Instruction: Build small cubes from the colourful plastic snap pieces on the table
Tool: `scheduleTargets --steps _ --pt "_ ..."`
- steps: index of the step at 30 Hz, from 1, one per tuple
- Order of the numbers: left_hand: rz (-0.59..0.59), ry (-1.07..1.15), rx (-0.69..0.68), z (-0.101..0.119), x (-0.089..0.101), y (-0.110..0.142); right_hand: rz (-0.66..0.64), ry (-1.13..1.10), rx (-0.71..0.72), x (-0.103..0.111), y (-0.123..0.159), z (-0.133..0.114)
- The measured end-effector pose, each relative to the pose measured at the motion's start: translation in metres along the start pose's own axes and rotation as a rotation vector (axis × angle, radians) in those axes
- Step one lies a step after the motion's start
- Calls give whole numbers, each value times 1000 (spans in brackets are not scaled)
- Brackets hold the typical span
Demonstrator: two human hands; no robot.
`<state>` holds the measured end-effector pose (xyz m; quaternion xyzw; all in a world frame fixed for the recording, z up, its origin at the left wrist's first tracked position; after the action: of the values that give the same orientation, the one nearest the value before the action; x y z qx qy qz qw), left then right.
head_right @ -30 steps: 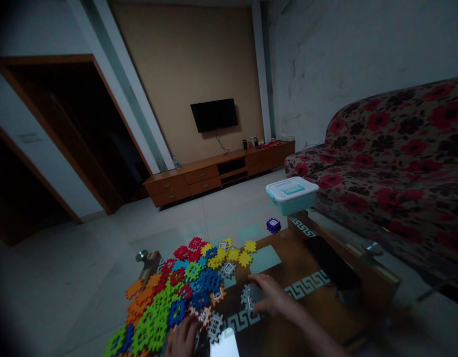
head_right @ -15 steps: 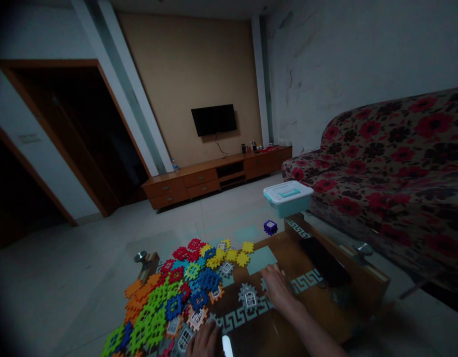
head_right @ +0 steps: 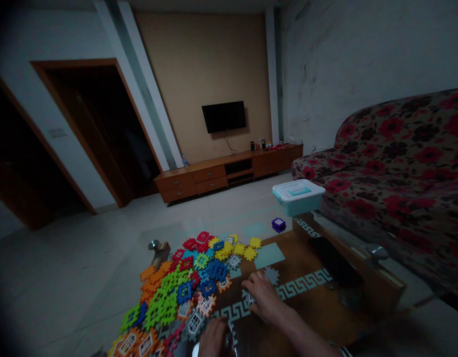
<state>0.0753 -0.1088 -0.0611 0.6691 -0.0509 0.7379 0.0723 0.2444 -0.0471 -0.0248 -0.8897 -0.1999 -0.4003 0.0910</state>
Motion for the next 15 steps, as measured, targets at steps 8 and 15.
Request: scheduleTargets --steps 8,15 --pt "108 147 -43 -5 -13 2 118 -206 91 -1 7 -17" --pt "423 61 -8 -18 -20 10 80 -193 230 -27 13 -49"
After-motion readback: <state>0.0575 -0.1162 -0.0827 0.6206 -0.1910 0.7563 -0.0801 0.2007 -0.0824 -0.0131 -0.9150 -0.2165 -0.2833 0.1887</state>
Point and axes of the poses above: each hand's wrist, its own y-axis away from the middle knuckle, its own x-axis out of the back of the hand, z = x × y, the point moved 6 cm from there along -y, towards the middle knuckle, and after that the axes turned 12 degrees about -y, right-handed, at the moved point
